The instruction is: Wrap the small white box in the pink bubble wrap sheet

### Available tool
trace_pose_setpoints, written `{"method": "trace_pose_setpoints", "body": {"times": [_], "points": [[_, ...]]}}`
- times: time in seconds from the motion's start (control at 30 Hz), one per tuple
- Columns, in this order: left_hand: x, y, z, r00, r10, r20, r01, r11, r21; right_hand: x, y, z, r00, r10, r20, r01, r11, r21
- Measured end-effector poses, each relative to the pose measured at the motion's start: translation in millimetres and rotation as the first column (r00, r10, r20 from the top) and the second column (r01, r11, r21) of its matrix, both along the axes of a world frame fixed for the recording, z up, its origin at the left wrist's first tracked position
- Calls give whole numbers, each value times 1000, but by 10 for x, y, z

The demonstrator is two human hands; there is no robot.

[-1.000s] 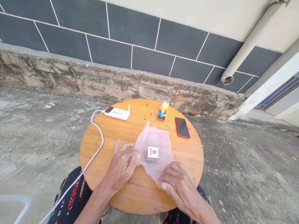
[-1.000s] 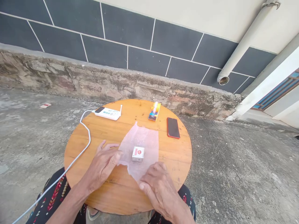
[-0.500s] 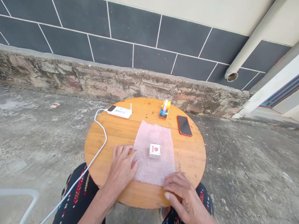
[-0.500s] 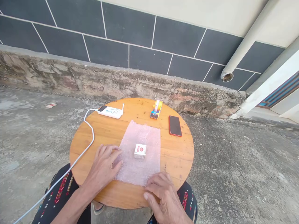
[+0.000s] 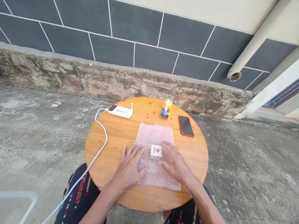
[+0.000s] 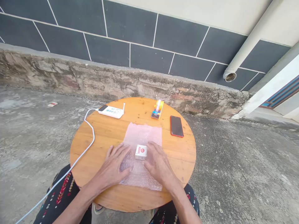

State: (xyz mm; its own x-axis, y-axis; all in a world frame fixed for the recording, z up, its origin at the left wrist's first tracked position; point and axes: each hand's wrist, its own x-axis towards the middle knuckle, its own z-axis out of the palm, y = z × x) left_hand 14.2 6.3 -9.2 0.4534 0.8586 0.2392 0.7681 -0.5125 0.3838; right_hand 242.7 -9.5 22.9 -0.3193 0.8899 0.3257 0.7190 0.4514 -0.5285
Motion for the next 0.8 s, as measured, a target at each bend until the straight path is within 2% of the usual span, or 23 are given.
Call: {"method": "trace_pose_setpoints", "body": {"times": [0.13, 0.47, 0.8], "points": [[-11, -15, -56, 1000, -2, 18, 1, 1000, 20, -81, 101, -27, 1000, 20, 16, -20, 999, -37], [-12, -22, -43, 999, -4, 35, 2, 999, 39, -68, 89, -222, 997, -22, -72, 18, 998, -60], [-10, -17, -58, 1000, 9, 17, -10, 998, 60, -104, 100, -241, 994, -66, -89, 63, 997, -34]]}}
